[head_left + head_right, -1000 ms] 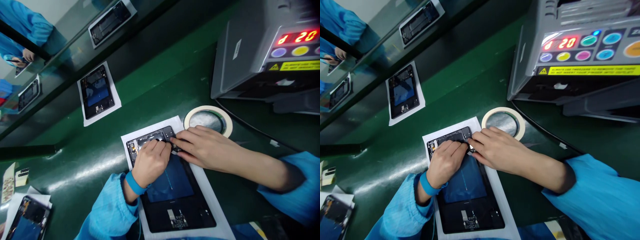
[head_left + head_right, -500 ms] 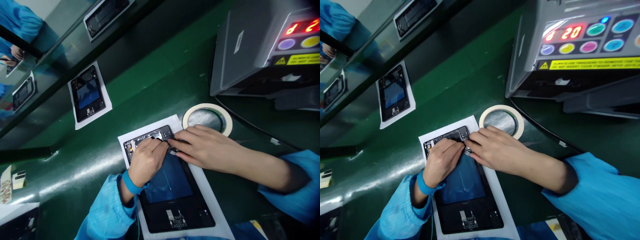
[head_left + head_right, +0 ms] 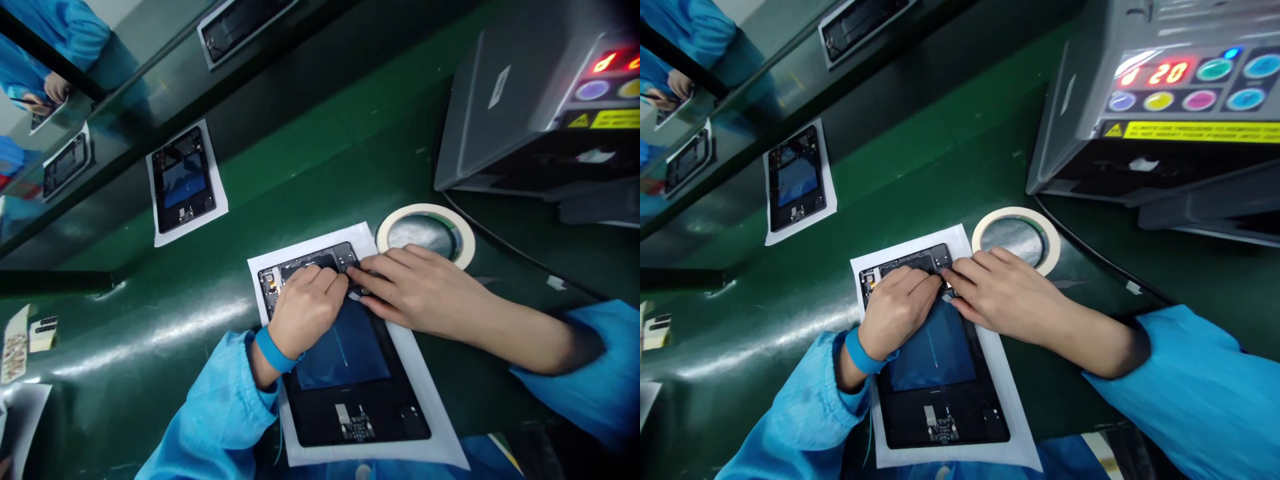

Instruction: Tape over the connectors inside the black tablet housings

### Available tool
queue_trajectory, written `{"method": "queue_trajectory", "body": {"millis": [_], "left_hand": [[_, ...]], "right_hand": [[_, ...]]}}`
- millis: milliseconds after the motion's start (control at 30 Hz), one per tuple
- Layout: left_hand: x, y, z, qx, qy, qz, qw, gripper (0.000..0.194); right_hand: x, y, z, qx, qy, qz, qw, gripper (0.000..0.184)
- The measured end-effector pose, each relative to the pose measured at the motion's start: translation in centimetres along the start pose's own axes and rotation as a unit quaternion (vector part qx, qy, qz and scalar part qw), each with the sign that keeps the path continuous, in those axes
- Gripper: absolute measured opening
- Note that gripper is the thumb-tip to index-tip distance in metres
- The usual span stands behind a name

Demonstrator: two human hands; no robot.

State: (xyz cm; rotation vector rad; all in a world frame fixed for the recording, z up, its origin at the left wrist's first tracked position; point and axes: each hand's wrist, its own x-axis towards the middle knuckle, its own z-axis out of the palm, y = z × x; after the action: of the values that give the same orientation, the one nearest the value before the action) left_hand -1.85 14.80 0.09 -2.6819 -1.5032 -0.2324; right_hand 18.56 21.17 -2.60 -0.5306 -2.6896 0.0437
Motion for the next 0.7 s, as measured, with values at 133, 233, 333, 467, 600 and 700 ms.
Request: {"method": "queue_trajectory", "body": {"millis": [133,233,333,467,600,700], "left_hand": [[-0.1,0.0,0.3,0.005,-0.003,0.002,1.000,0.022],[-0.2,-0.1,0.4,-0.004,0.008,0.002,1.000,0.023],[-0.2,-0.2,0.5,-0.038,0.011,-0.012,0.999,0.025],[-0.2,-0.5,0.8,-0.098,0.015,-0.038,0.994,0.029],[-0.2,-0.7,1.2,-0.133,0.023,-0.068,0.989,0.027],[-0.2,-0.7,1.3,-0.144,0.027,-0.069,0.987,0.026]], "right_hand": [[0.2,-0.3,0.1,-0.025,-0.018,0.008,1.000,0.037],[0.2,-0.2,0.0,-0.033,-0.022,-0.005,0.999,0.036],[0.1,0.0,0.0,-0.031,-0.019,-0.022,0.999,0.034],[0.1,0.0,0.1,-0.045,-0.004,-0.035,0.998,0.033],[0.2,0.1,-0.1,-0.028,0.004,-0.037,0.999,0.033],[0.5,0.4,-0.4,0.035,0.009,-0.002,0.999,0.029]]}}
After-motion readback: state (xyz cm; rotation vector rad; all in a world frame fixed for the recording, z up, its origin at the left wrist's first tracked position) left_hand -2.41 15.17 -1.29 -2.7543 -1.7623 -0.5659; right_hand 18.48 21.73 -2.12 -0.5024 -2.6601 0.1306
